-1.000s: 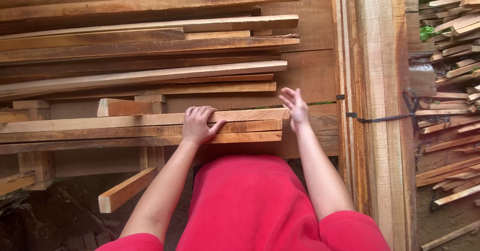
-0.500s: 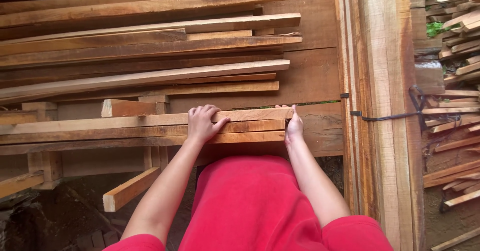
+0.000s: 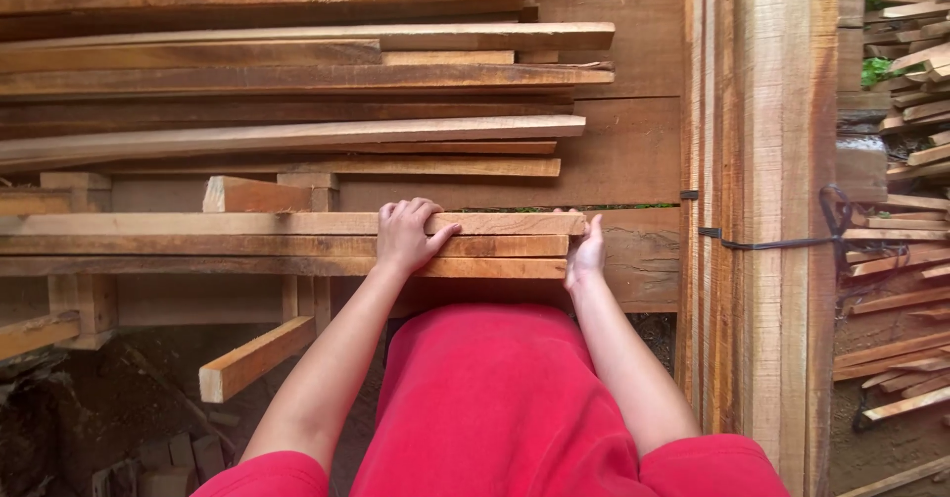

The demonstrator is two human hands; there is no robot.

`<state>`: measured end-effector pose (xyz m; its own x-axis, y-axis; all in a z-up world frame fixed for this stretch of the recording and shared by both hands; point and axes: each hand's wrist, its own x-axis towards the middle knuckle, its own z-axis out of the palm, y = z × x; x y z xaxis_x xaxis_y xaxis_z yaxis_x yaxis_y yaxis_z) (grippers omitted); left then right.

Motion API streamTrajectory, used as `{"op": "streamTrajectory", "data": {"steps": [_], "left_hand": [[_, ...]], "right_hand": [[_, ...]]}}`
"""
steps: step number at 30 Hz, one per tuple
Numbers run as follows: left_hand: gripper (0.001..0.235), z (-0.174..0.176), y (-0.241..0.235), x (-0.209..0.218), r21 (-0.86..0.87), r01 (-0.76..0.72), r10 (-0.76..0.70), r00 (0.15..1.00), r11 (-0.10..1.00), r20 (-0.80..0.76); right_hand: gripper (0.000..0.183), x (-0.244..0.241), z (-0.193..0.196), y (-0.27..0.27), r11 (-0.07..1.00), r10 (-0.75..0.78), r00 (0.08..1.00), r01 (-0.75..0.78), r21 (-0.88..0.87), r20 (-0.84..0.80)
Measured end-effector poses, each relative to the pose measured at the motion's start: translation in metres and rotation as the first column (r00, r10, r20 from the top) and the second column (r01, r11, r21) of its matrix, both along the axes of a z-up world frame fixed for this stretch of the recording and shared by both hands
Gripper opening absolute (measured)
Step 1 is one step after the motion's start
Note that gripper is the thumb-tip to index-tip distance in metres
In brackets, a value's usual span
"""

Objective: The person arranges several wooden planks on a wooden rack, aligning them carefully. They then use a black strap to tie the stack of planks together, securing them in place.

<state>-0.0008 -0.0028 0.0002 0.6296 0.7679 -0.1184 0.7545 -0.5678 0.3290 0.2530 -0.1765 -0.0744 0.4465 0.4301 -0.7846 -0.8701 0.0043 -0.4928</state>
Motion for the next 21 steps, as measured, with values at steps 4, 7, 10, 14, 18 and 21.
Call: {"op": "streamTrajectory", "data": {"steps": [4, 7, 10, 14, 18, 21], "left_hand": [[0.041, 0.007, -0.001, 0.004, 0.003, 0.009, -0.009, 1.0, 1.0, -0.029], [0.038, 0.007, -0.001, 0.005, 0.019, 0.003, -0.003, 1.0, 1.0, -0.025], [0.038, 0.002, -0.002, 0.003, 0.034, 0.007, -0.006, 1.0, 0.999, -0.027], [0.036, -0.002, -0.004, 0.002, 0.151, 0.058, -0.051, 0.997, 0.987, -0.053], [0.035, -0.001, -0.005, 0.006, 0.223, 0.071, -0.065, 0.997, 0.972, -0.031], [0.036, -0.005, -0.007, 0.005, 0.218, 0.053, -0.052, 0.999, 0.975, -0.012]], "right_hand": [[0.064, -0.019, 0.01, -0.016, 0.972, 0.013, 0.994, 0.012, -0.233, 0.105], [0.056, -0.022, 0.007, -0.032, 0.995, 0.088, 0.995, -0.085, -0.055, 0.052], [0.043, -0.022, -0.038, -0.047, 0.985, 0.17, 0.985, -0.169, -0.027, 0.026], [0.034, -0.031, -0.087, -0.054, 0.982, 0.19, 0.979, -0.189, 0.022, -0.075], [0.029, -0.041, -0.124, -0.054, 0.978, 0.197, 0.974, -0.187, -0.094, 0.115], [0.025, -0.044, -0.109, -0.049, 0.984, 0.156, 0.972, -0.138, -0.114, 0.176]]}}
